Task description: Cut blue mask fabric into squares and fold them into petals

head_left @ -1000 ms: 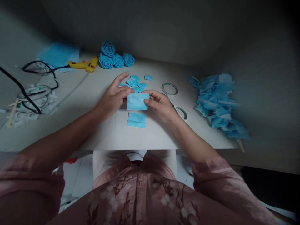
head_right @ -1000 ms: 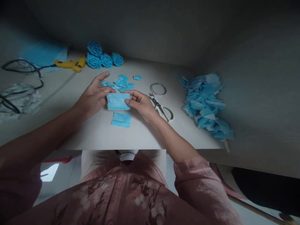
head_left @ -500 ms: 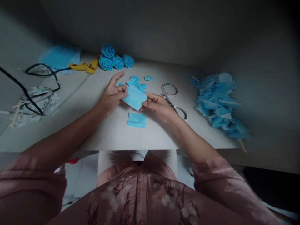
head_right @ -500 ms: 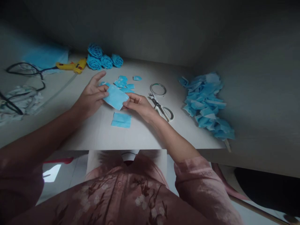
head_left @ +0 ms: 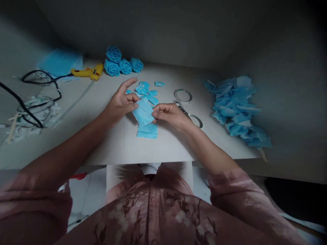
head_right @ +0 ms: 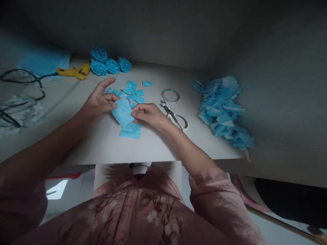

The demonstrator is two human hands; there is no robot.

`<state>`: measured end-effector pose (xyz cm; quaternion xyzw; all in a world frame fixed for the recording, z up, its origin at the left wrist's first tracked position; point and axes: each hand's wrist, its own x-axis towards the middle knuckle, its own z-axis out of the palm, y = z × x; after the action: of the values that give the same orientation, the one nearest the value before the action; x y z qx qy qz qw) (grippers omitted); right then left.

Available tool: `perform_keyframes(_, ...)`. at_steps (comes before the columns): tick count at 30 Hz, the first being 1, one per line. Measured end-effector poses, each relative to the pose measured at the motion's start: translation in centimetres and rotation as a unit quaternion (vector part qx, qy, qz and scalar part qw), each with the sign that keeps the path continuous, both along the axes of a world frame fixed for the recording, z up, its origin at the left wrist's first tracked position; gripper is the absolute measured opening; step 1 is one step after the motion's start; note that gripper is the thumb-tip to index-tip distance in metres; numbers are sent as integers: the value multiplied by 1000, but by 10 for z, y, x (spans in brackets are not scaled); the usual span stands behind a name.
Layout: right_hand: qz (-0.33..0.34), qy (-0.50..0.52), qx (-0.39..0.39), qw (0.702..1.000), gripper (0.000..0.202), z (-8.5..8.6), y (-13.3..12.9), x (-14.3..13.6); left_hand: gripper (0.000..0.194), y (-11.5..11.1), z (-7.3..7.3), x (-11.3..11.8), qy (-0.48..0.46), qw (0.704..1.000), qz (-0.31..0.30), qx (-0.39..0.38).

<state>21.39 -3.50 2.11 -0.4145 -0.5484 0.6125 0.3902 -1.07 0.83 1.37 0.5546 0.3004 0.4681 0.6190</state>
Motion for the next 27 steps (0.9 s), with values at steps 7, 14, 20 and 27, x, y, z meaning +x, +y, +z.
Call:
perform_keyframes(7,-112,23,31,993,37,-7,5,0,37,5,2,-2,26,991,129,25)
perform_keyframes(14,-173,63,34,982,44,-8,3,-6,39,-33,18,6,175,958,80,212)
perform_keyframes(20,-137,59,36,988,47,-7,-3,-12,17,-34,13,17,243,951,54,184)
perform_keyframes(27,-104,106,33,988,35,-10,-3,-11,19,-32,13,13,212,964,58,148)
